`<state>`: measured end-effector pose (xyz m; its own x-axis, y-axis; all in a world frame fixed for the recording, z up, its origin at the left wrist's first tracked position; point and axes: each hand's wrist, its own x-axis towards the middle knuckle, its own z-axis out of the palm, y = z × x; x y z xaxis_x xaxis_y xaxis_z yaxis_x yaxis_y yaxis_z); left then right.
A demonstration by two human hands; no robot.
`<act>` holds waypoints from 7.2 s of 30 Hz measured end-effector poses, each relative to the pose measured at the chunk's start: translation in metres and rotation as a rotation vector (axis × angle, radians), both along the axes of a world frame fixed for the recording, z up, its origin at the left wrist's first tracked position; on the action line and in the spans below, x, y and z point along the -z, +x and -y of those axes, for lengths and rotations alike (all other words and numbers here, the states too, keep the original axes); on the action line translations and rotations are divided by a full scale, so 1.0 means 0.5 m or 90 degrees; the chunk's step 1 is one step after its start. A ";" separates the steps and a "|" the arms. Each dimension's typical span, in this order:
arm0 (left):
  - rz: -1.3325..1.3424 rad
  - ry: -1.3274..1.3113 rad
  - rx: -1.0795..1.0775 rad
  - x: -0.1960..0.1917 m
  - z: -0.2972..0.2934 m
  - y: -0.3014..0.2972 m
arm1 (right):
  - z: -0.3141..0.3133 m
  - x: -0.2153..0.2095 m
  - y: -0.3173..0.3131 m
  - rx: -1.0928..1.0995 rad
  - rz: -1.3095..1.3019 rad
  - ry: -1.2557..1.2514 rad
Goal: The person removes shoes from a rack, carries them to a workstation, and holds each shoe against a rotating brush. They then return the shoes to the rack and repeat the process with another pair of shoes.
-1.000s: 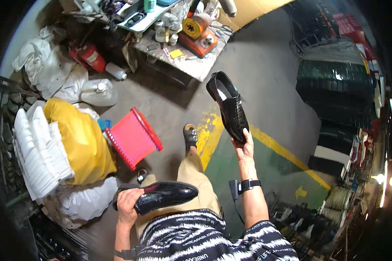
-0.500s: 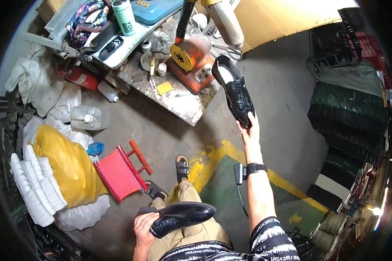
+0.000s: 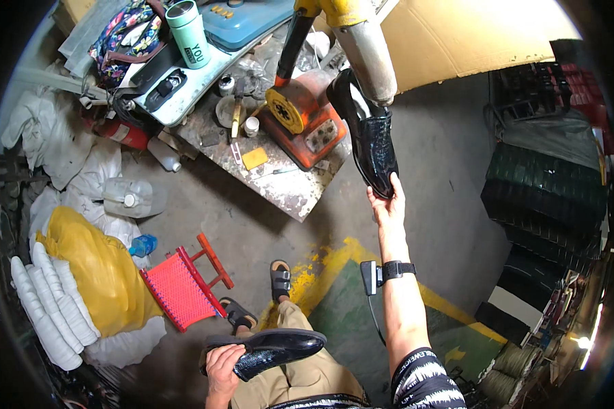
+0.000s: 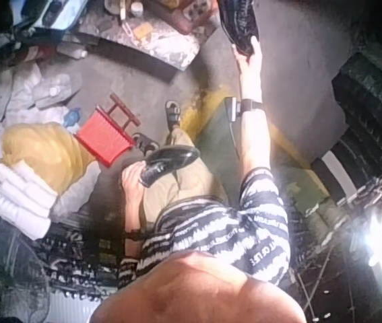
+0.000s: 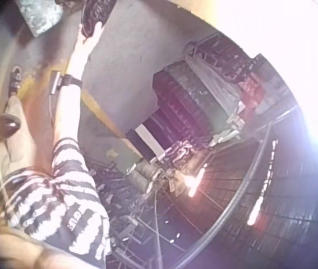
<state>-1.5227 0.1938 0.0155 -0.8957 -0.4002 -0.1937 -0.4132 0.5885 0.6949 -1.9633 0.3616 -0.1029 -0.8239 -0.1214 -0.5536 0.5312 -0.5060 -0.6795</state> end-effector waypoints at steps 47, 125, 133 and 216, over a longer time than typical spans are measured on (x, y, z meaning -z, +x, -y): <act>-0.123 -0.020 0.075 -0.120 0.013 -0.115 | -0.049 -0.148 0.319 -0.426 -0.023 -0.057; -0.185 0.426 -0.437 0.002 0.036 -0.129 | -0.205 -0.268 0.328 -0.704 -0.037 0.248; -0.234 0.287 -0.507 0.031 0.079 -0.033 | -0.256 -0.174 0.228 -0.318 -0.055 0.150; -0.397 0.262 -0.987 -0.026 -0.008 0.238 | 0.136 -0.309 0.351 -0.862 -0.151 0.015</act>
<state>-1.4039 0.1980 0.0284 0.2747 -0.9145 -0.2970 -0.0104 -0.3117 0.9501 -1.7880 0.2934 0.0515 -0.1444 -0.8907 -0.4311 0.4666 0.3229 -0.8234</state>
